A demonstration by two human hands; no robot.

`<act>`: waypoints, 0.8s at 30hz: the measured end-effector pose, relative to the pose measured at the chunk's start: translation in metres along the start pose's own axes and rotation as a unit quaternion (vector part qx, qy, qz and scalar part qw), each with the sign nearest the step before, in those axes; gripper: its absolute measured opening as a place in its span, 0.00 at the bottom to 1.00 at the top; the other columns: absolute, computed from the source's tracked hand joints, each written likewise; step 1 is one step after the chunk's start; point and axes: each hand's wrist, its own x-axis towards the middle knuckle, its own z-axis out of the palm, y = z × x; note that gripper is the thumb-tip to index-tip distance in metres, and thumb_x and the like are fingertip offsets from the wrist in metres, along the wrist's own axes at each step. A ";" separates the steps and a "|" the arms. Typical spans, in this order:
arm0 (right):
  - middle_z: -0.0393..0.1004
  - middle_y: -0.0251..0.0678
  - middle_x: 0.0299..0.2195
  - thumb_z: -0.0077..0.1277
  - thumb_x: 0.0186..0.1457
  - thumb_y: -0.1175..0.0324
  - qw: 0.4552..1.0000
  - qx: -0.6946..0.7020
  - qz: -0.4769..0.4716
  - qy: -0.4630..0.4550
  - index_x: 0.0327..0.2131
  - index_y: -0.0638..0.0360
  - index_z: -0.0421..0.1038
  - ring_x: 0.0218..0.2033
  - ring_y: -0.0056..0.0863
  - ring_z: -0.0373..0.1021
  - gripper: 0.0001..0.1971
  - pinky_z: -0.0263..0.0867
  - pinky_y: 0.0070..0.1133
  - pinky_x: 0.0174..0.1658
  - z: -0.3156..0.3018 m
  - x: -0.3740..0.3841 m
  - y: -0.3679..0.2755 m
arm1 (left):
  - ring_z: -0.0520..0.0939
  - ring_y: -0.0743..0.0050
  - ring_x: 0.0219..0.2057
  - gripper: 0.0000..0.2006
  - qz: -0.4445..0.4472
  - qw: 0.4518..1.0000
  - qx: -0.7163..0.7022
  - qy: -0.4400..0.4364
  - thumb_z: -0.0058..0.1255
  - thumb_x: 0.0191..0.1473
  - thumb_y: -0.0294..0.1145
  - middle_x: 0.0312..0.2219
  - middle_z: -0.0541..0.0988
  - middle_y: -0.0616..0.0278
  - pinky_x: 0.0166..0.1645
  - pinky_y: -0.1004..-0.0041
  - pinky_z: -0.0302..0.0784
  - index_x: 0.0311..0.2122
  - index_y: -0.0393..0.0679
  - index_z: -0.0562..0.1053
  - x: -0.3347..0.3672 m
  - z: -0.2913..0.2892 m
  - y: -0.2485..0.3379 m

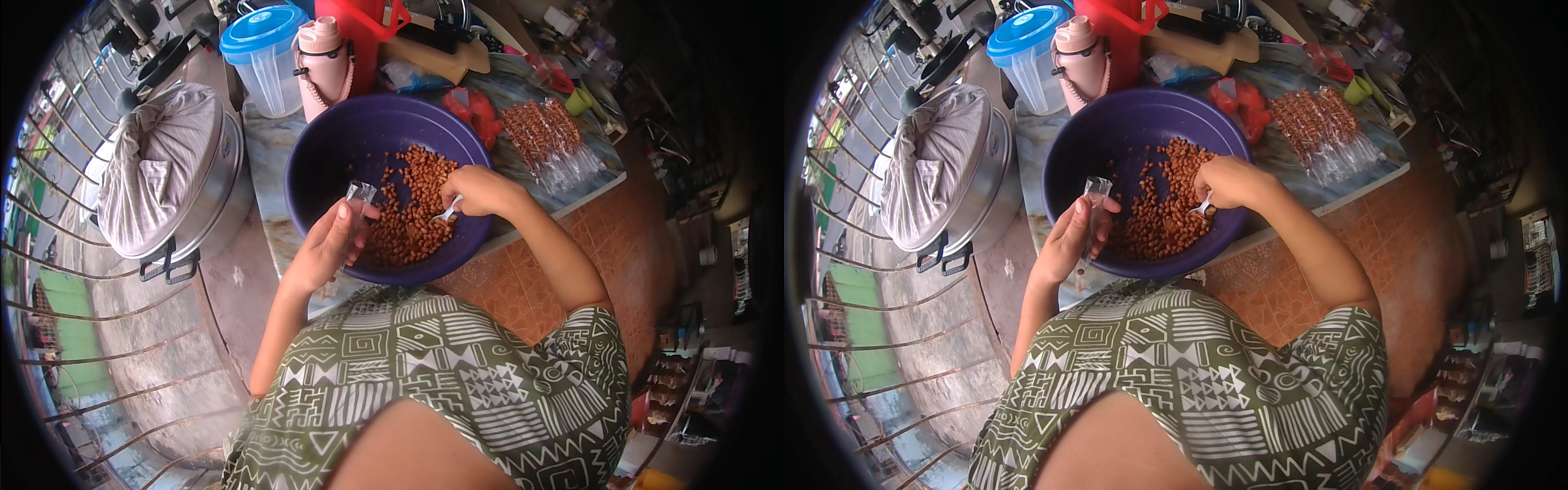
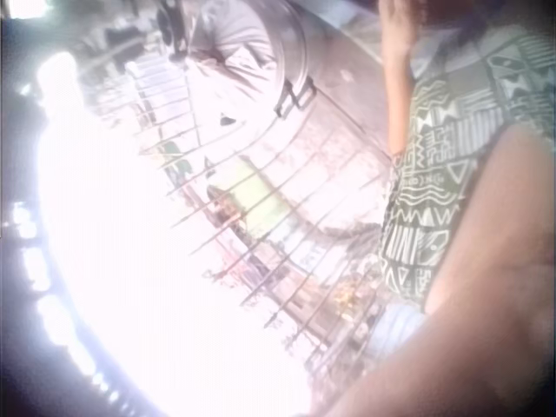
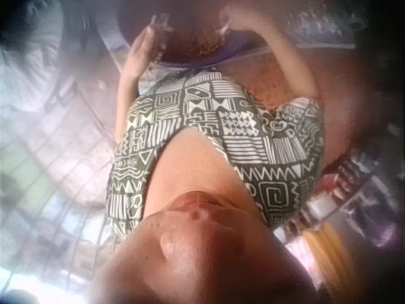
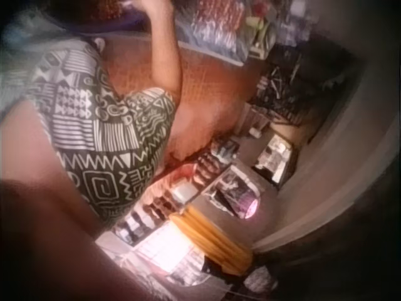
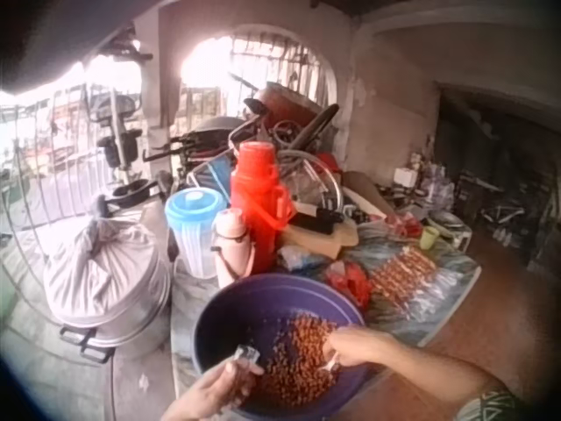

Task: The person scoops roasted peanuts from a purple bowl into small clear plastic bags using a white plastic spoon. After filling each bag, the person places it on a tray with other filled bags. The process is repeated continuously throughout the clip.

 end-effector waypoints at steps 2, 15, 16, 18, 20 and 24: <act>0.81 0.40 0.32 0.64 0.45 0.74 0.997 0.071 -0.006 -0.043 0.34 0.56 0.82 0.38 0.36 0.77 0.09 0.70 0.30 0.40 0.004 0.001 0.002 | 0.67 0.82 0.23 0.31 0.002 1.000 0.000 -0.003 0.28 0.67 0.62 0.25 0.68 0.69 0.28 0.82 0.64 0.48 0.41 0.71 0.001 0.000 -0.001; 0.81 0.29 0.32 0.58 0.54 0.74 0.946 0.293 -0.122 -0.063 0.40 0.60 0.79 0.35 0.15 0.73 0.10 0.67 0.19 0.39 -0.026 0.004 0.013 | 0.69 0.81 0.23 0.31 -0.005 1.000 0.003 -0.014 0.28 0.68 0.60 0.25 0.69 0.68 0.29 0.81 0.66 0.48 0.40 0.71 0.001 0.001 0.002; 0.81 0.29 0.33 0.58 0.54 0.74 0.945 0.298 -0.128 -0.048 0.40 0.60 0.79 0.35 0.15 0.73 0.09 0.67 0.19 0.39 -0.034 0.002 0.011 | 0.69 0.81 0.23 0.31 -0.005 1.000 0.005 -0.018 0.28 0.68 0.60 0.25 0.69 0.68 0.29 0.81 0.66 0.48 0.40 0.71 0.001 0.000 0.002; 0.81 0.29 0.34 0.58 0.54 0.74 0.941 0.300 -0.159 -0.012 0.40 0.61 0.78 0.37 0.15 0.74 0.09 0.68 0.18 0.42 -0.052 -0.001 0.008 | 0.69 0.81 0.23 0.31 -0.006 1.000 0.011 -0.025 0.28 0.68 0.60 0.25 0.68 0.68 0.29 0.81 0.66 0.48 0.40 0.71 0.001 -0.001 0.003; 0.81 0.29 0.34 0.58 0.54 0.73 0.945 0.276 -0.176 0.025 0.40 0.61 0.78 0.37 0.15 0.74 0.09 0.68 0.18 0.43 -0.073 -0.003 0.001 | 0.69 0.81 0.23 0.31 -0.004 0.999 0.011 -0.031 0.28 0.68 0.61 0.25 0.68 0.68 0.29 0.81 0.66 0.48 0.40 0.71 0.002 -0.001 0.003; 0.81 0.30 0.34 0.58 0.54 0.73 0.961 0.208 -0.173 0.054 0.40 0.60 0.79 0.37 0.16 0.73 0.09 0.67 0.19 0.44 -0.109 -0.004 -0.018 | 0.68 0.81 0.24 0.31 -0.017 0.999 0.014 -0.046 0.28 0.68 0.61 0.25 0.67 0.68 0.30 0.80 0.66 0.49 0.40 0.70 0.002 -0.002 0.005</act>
